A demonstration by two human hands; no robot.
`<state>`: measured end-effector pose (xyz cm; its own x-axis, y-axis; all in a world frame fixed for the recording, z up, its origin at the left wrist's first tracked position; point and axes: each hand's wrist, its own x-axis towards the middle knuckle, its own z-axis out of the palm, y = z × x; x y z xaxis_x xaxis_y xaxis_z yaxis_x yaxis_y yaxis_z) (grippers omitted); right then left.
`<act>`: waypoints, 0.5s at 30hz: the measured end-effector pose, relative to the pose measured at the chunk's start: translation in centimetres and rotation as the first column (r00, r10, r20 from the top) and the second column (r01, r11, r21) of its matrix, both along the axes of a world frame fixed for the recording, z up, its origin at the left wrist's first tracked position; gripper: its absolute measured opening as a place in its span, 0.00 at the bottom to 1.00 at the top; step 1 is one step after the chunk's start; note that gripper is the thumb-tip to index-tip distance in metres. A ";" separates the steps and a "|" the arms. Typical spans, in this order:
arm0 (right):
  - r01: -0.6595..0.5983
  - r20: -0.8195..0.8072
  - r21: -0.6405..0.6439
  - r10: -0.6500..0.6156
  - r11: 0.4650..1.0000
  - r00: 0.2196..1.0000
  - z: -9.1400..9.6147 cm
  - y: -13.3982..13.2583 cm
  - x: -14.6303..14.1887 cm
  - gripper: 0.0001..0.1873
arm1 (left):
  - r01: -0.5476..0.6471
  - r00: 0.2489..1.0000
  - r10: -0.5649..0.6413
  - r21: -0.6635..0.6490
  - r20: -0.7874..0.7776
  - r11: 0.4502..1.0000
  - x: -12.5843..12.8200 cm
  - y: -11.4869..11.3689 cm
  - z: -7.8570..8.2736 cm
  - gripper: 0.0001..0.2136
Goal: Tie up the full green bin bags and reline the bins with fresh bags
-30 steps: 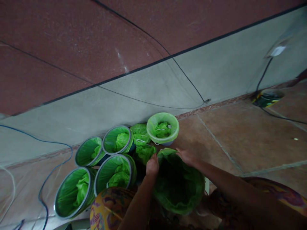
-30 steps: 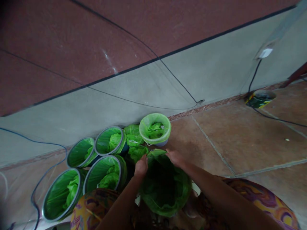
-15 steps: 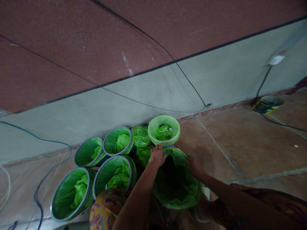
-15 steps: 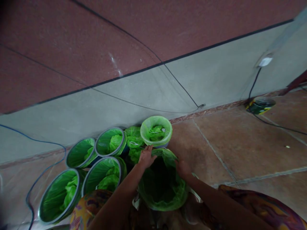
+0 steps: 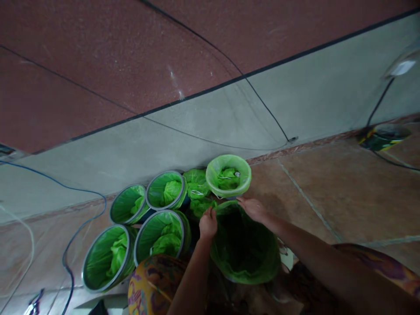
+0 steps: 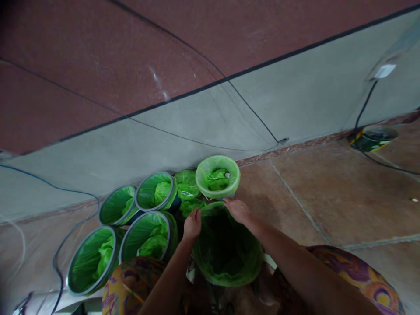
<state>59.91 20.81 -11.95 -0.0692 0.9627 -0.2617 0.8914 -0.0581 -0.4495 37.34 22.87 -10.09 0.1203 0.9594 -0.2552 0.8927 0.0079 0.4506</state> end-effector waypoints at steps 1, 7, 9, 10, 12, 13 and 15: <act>-0.021 0.020 -0.026 0.022 0.999 1.000 -0.4 0.0 0.1 0.23 | 0.023 0.999 -0.024 -0.013 -0.026 1.000 0.1 -0.2 -0.3 0.18; 0.014 -0.019 -0.091 -0.016 0.996 1.000 -1.6 -0.9 1.2 0.21 | 0.060 0.985 -0.070 -0.068 -0.159 0.996 -0.4 -0.7 -1.0 0.17; 0.041 -0.062 -0.077 -0.046 0.996 0.997 -1.4 -1.2 1.5 0.19 | 0.066 0.985 -0.074 -0.060 -0.155 0.996 -0.4 -0.5 -1.0 0.17; 0.044 -0.071 -0.071 -0.049 0.996 0.996 -1.2 -1.4 1.6 0.19 | 0.066 0.986 -0.073 -0.055 -0.147 0.996 -0.4 -0.4 -1.0 0.17; 0.067 -0.057 -0.082 -0.072 0.994 0.996 -0.9 -1.8 1.9 0.19 | 0.054 0.991 -0.059 -0.042 -0.124 0.998 -0.2 -0.2 -0.9 0.18; 0.093 -0.044 -0.093 -0.098 0.991 0.994 -0.7 -2.1 2.0 0.20 | 0.045 0.993 -0.048 -0.031 -0.106 0.999 -0.2 0.0 -0.9 0.19; 0.168 -0.032 -0.109 -0.173 0.980 0.984 -0.7 -2.9 2.2 0.21 | 0.030 0.998 -0.030 0.000 -0.057 1.000 0.0 0.2 -0.9 0.21</act>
<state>62.07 17.90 -12.66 0.0807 0.9284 -0.3627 0.8454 -0.2565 -0.4685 37.36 23.08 -10.96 0.1339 0.9557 -0.2622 0.9170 -0.0192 0.3985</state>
